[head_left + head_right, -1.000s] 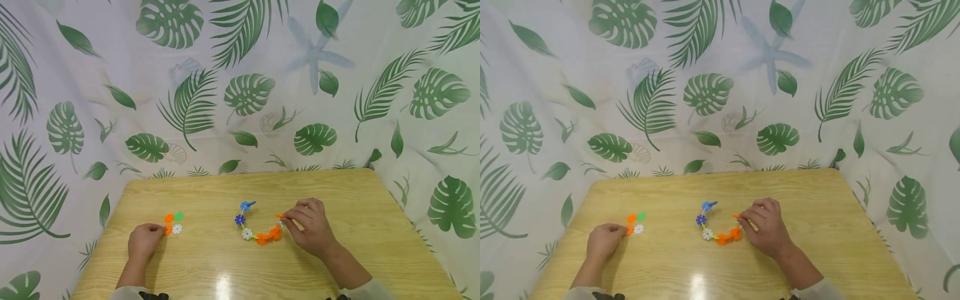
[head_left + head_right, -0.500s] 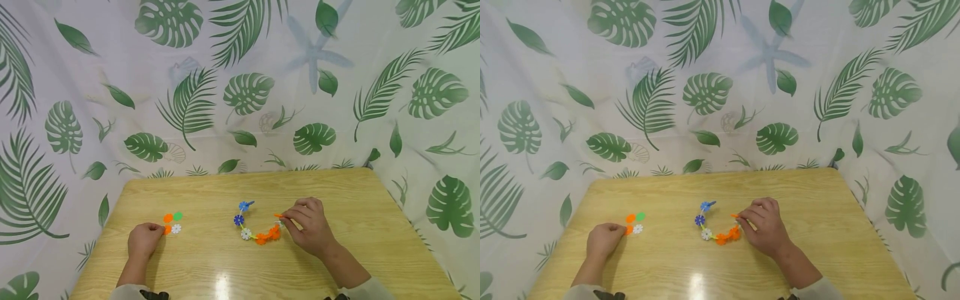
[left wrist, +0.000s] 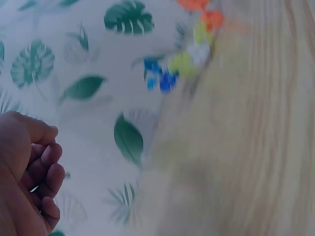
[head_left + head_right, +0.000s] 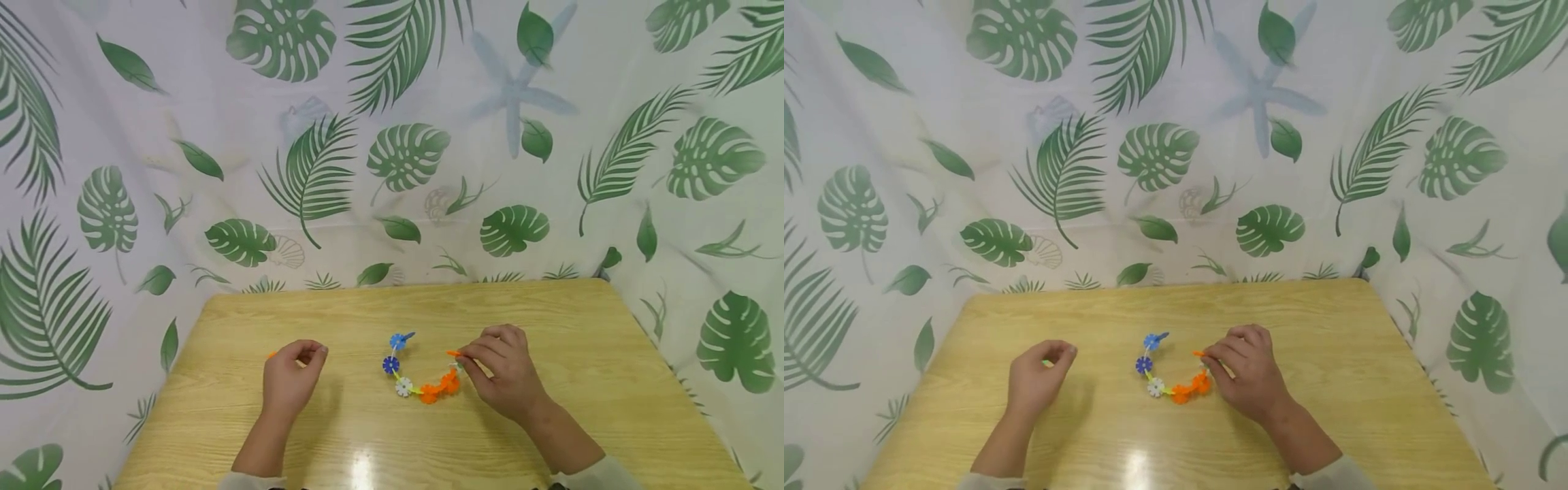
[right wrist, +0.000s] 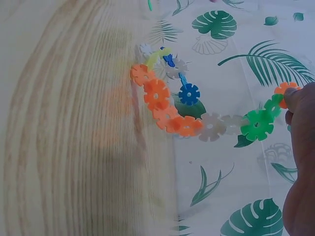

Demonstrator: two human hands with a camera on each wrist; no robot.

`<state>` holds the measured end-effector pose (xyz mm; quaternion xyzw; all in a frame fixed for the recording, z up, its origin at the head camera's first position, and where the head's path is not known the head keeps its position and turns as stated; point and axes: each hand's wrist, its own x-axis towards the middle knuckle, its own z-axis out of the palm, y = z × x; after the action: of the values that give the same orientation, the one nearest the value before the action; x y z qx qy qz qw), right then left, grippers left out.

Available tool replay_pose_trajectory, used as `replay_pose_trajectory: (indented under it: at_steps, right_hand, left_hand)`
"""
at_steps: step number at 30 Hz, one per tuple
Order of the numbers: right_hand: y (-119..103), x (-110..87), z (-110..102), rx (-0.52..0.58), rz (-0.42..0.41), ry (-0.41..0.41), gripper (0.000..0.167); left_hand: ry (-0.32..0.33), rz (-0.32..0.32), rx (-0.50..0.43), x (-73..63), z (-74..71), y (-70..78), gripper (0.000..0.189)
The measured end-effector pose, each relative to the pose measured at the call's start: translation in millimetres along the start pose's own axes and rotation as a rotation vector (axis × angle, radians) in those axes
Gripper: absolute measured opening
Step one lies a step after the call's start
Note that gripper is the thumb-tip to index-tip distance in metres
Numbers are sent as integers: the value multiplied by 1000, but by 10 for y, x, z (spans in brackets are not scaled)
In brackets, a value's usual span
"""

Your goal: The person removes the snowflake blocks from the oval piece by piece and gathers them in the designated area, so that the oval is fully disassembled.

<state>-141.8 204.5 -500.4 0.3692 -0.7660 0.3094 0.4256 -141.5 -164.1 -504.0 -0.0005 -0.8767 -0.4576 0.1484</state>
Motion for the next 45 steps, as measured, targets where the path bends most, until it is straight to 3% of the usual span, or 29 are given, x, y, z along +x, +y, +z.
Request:
replay_pose_trajectory:
  at_steps: [5, 9, 19, 25, 36, 40, 45]
  right_hand:
    - [-23, 16, -2, -8, -21, 1, 27]
    - [-35, 42, -7, -18, -35, -6, 27]
    - [-64, 87, 5, -45, -51, -51, 32]
    - [-78, 83, 34, -59, -80, -57, 34]
    - [-99, 100, 43, -61, -93, -54, 32]
    - [-107, 34, 38, -49, -20, -83, 38]
    - [-119, -116, 51, -15, 157, -225, 54]
  left_hand:
    - [-92, 156, -130, -44, 233, 382, 5]
    - [-173, 276, -171, -45, 422, 599, 5]
    - [-343, 460, -110, -44, 784, 908, 14]
    - [-384, 474, -51, -67, 868, 968, 13]
    - [-339, 513, -54, -87, 911, 1001, 6]
    - [-318, 522, -52, -93, 907, 999, 6]
    - [-303, 528, -55, -93, 901, 984, 6]
